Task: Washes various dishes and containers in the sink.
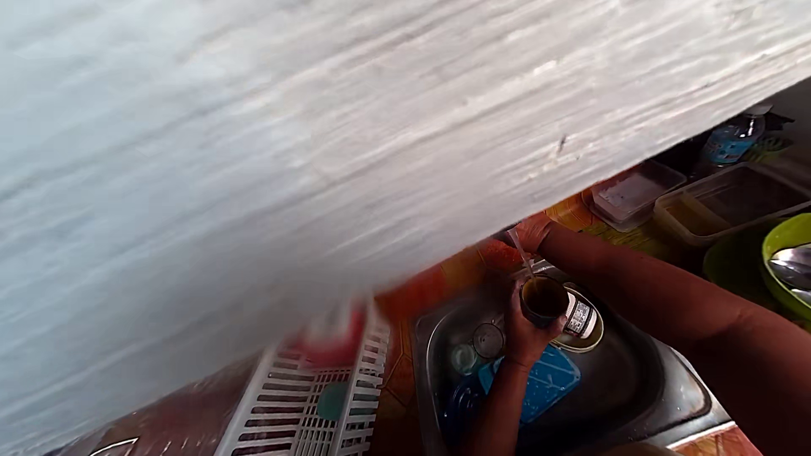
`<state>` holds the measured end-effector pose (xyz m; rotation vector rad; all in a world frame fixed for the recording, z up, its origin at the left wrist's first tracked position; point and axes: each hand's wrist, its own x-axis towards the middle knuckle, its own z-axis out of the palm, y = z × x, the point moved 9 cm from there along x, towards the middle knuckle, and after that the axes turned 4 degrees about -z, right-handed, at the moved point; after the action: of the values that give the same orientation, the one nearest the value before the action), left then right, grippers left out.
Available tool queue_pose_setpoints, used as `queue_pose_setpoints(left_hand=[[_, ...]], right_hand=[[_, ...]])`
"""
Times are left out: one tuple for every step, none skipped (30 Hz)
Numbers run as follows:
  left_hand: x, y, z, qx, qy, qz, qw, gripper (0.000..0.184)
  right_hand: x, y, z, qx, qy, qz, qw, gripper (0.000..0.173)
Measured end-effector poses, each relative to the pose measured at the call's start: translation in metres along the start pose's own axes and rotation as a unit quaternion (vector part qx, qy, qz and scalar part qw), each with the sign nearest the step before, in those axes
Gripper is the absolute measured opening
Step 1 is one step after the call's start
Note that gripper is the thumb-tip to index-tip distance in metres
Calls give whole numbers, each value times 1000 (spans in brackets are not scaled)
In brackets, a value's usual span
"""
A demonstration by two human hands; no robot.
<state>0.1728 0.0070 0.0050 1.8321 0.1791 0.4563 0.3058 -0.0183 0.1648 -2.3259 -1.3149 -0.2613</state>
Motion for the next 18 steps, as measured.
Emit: queue_pose_setpoints(left_hand=[[-1,-2,0,3,-2,-1,1000,106],[-1,-3,-2,4,-2,-6,1000,105],[0,-2,-3,3,-3,-10,1000,106],[1,2,-3,-2,-4,-7,1000,106],[2,9,-2,-8,-7,2,1000,107],[3,13,-1,-13,-11,8,1000,108],[5,13,1,-14,-13,7,1000,108],[8,8,1,-9,-10,-2,1000,106],[10,0,0,0,-9,-21,1000,104],[11,-5,-1,6,-8,-33,999,103],[13,-5,-1,9,-9,-31,999,103],[13,-3,-1,4,-10,-27,1000,105],[12,-2,-1,-1,-12,-23,1000,105],[11,-1,-2,-1,-11,-17,1000,105],[10,0,-4,4,-10,-7,1000,104],[8,3,-5,9,-11,7,1000,104],[6,8,-5,14,-13,24,1000,105],[6,14,-7,19,-15,39,999,106]], right_hand=[[2,0,1,14,-26,17,999,29],[3,-1,2,25,-35,24,999,29],[3,0,4,39,-39,32,998,29],[3,2,6,64,-55,54,995,29],[2,6,6,103,-61,86,989,30],[2,11,3,150,-16,102,983,31],[2,14,2,177,17,110,978,35],[2,14,0,178,21,115,977,40],[2,13,0,184,7,123,975,43],[1,14,0,204,-3,127,971,45],[3,18,1,229,2,119,966,45],[6,25,-1,256,21,106,961,44],[9,34,0,276,34,98,956,42],[11,40,1,299,45,95,948,40],[11,43,1,312,54,95,944,38],[9,43,-5,322,68,98,939,33],[5,38,-18,311,85,99,941,28],[3,38,-27,283,105,97,949,27]])
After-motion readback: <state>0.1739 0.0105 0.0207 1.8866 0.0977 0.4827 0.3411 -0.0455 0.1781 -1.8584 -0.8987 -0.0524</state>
